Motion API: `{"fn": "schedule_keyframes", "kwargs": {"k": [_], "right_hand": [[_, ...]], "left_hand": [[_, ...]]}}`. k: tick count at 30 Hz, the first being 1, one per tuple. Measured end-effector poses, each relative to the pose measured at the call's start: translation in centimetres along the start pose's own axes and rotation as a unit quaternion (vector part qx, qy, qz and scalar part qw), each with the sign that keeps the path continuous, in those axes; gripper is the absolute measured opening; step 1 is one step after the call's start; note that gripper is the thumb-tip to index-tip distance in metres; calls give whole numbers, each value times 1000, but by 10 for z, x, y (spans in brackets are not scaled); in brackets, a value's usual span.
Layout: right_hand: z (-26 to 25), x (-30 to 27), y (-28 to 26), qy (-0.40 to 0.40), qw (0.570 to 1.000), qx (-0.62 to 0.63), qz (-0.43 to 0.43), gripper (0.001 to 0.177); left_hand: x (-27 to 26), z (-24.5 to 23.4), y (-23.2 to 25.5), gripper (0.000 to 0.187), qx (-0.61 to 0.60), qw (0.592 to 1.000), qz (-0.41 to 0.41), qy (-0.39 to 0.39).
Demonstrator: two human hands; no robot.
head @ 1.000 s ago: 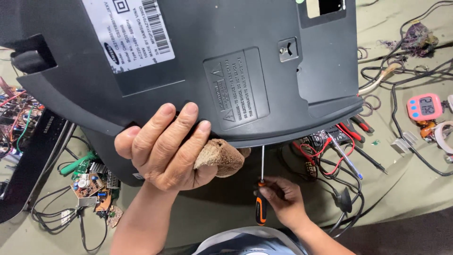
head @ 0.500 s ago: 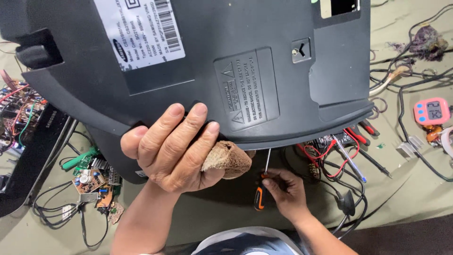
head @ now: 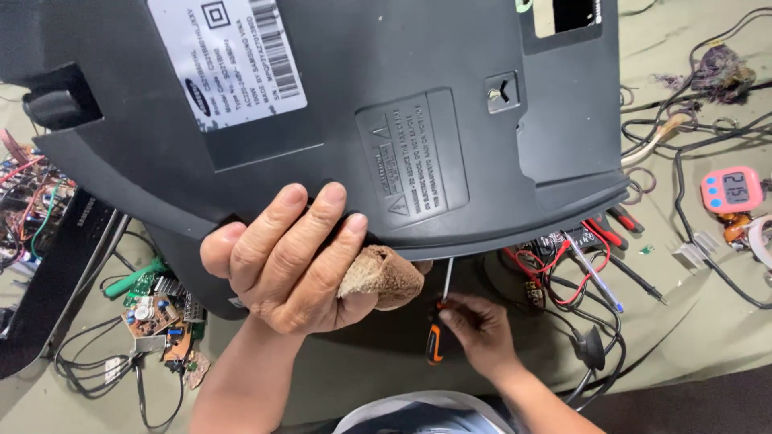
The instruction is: The person cleans the back and bottom edges of a black CRT television using a cloth and a screwdriver. They wipe the surface and use the screwdriver to scrape or clean the crevices along the bottom edge of the device.
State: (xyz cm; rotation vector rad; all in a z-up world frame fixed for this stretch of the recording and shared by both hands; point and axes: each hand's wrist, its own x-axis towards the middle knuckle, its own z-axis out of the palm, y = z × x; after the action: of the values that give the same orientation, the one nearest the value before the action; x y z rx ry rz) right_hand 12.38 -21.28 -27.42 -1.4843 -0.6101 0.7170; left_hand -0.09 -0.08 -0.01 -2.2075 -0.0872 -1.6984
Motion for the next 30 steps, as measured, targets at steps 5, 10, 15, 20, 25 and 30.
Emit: {"fn": "schedule_keyframes", "kwargs": {"k": [5,10,15,20,25,30], "right_hand": [[-3,-2,-6,-2,998,-57,-27,36],[7,-9,-6,-6,1000,-18,3,31],[11,-11,-4,-5,1000,2,9,31],[18,-16,12,-14,995,89,33,29],[16,-6,-7,8,1000,3,-4,29],[22,-8,11,-33,992,120,33,28]], "left_hand": [[-2,-2,1,49,2,1000,-5,-11],[-3,-1,1,54,3,1000,-5,-1],[-2,-1,1,54,7,1000,-4,-1],[-2,-1,1,53,5,1000,-5,1],[-2,0,2,54,2,1000,-8,2],[-2,-2,0,55,3,1000,-8,-17]]}}
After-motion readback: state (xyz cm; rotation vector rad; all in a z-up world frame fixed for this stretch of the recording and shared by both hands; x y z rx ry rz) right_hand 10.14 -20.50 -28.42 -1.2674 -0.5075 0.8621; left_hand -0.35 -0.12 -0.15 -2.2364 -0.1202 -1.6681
